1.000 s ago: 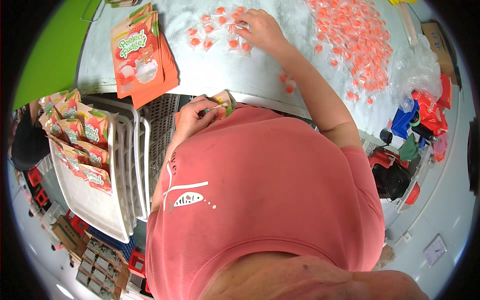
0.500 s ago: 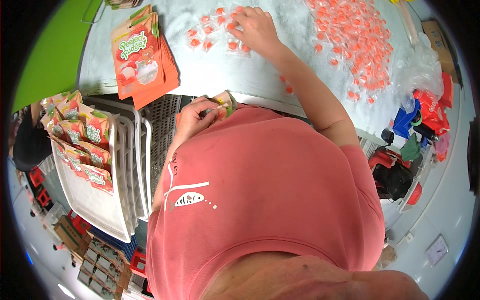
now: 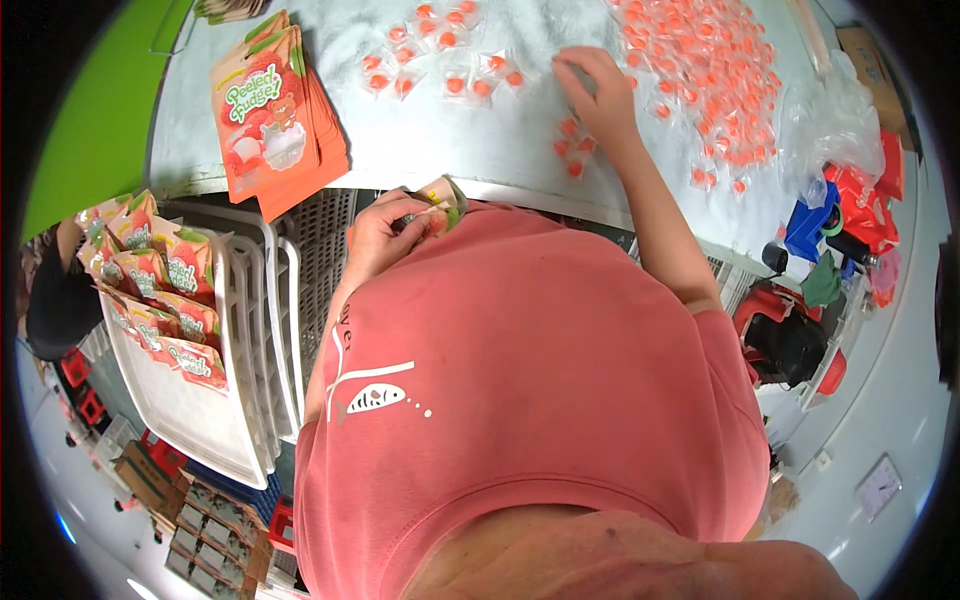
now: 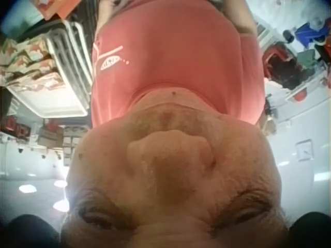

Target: Packaging individual small candies into plastic pouches.

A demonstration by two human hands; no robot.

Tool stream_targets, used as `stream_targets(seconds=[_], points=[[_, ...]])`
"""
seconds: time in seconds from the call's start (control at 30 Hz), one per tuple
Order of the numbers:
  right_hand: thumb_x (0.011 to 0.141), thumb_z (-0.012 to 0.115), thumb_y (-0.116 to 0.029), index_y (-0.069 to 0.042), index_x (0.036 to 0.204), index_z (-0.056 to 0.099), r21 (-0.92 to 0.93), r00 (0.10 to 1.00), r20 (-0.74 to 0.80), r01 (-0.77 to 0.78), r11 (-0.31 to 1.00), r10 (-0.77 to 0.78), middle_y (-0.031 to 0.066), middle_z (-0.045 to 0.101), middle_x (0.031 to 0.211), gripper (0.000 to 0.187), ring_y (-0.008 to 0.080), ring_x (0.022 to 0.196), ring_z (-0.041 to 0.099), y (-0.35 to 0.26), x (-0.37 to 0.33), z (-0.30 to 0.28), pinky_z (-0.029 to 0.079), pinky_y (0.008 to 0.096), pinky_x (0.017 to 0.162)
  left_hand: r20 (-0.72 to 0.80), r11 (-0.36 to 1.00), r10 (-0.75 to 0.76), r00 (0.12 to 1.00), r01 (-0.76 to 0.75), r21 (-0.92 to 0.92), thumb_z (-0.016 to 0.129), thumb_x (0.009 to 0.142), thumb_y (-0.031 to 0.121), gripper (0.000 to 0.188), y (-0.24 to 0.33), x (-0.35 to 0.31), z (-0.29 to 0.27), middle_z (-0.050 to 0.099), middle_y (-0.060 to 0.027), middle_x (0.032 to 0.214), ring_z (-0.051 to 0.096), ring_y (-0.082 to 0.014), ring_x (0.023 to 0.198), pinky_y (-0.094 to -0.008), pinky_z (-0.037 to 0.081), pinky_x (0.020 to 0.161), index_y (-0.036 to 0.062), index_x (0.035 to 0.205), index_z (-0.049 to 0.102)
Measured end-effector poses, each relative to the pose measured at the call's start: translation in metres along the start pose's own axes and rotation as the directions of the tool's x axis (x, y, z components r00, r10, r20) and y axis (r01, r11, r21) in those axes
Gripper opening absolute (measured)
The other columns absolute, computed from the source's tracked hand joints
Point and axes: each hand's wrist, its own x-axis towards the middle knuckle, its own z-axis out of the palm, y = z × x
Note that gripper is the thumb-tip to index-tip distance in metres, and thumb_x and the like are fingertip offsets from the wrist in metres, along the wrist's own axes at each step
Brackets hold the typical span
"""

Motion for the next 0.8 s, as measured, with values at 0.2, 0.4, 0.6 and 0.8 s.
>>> stream_targets(seconds=[0.2, 0.4, 0.6, 0.8], points=[[0.083, 0.078, -0.028, -0.01, 0.132, 0.059, -0.215, 0.993, 0.062, 0.108, 0.971, -0.096, 0.0156, 0.047, 0.144, 0.056, 0.0342, 0.122, 0.052, 0.0, -0.083, -0.014, 0.048, 0.037, 0.097, -0.032, 0.998, -0.058, 0.998, 0.058, -0.006, 0.067, 0.09, -0.002, 0.012, 0.002, -0.001, 0.001, 0.066, -0.0065, 0.094, 0.061, -0.012, 0.081, -0.0248, 0.048, 0.071, -0.0001, 0.101, 0.073], [0.072, 0.085, -0.043, -0.016, 0.147, 0.045, -0.229, 0.975, 0.204, 0.135, 0.964, -0.089, 0.0187, 0.032, 0.155, 0.09, 0.0408, 0.142, 0.031, -0.041, -0.055, 0.035, 0.035, 0.0547, 0.11, -0.021, 1.0, 0.022, 1.0, -0.022, 0.004, 0.067, 0.09, -0.002, 0.01, 0.004, -0.008, -0.005, 0.065, -0.0063, 0.094, 0.061, -0.0124, 0.083, -0.0246, 0.048, 0.073, -0.0018, 0.1, 0.072], [0.07, 0.081, -0.058, -0.021, 0.148, 0.044, -0.229, 0.966, 0.109, 0.254, 0.94, -0.235, 0.0201, 0.032, 0.154, 0.095, 0.042, 0.144, 0.028, -0.045, -0.017, 0.08, 0.023, 0.0712, 0.109, -0.206, 0.995, 0.081, 0.975, -0.066, 0.078, 0.069, 0.089, 0.0, 0.013, 0.016, -0.028, -0.019, 0.064, -0.0052, 0.093, 0.059, -0.0095, 0.078, -0.0219, 0.046, 0.064, -0.0004, 0.1, 0.074], [0.074, 0.077, -0.06, -0.026, 0.141, 0.053, -0.273, 0.933, 0.207, 0.343, 0.899, -0.294, 0.0125, 0.039, 0.152, 0.079, 0.0396, 0.143, 0.032, -0.041, 0.002, 0.099, 0.025, 0.0702, 0.109, -0.383, 0.992, 0.026, 0.923, -0.071, -0.105, 0.071, 0.088, -0.003, 0.016, 0.032, -0.049, -0.035, 0.06, -0.0023, 0.095, 0.054, -0.0067, 0.077, -0.0197, 0.042, 0.064, 0.0005, 0.103, 0.075]])
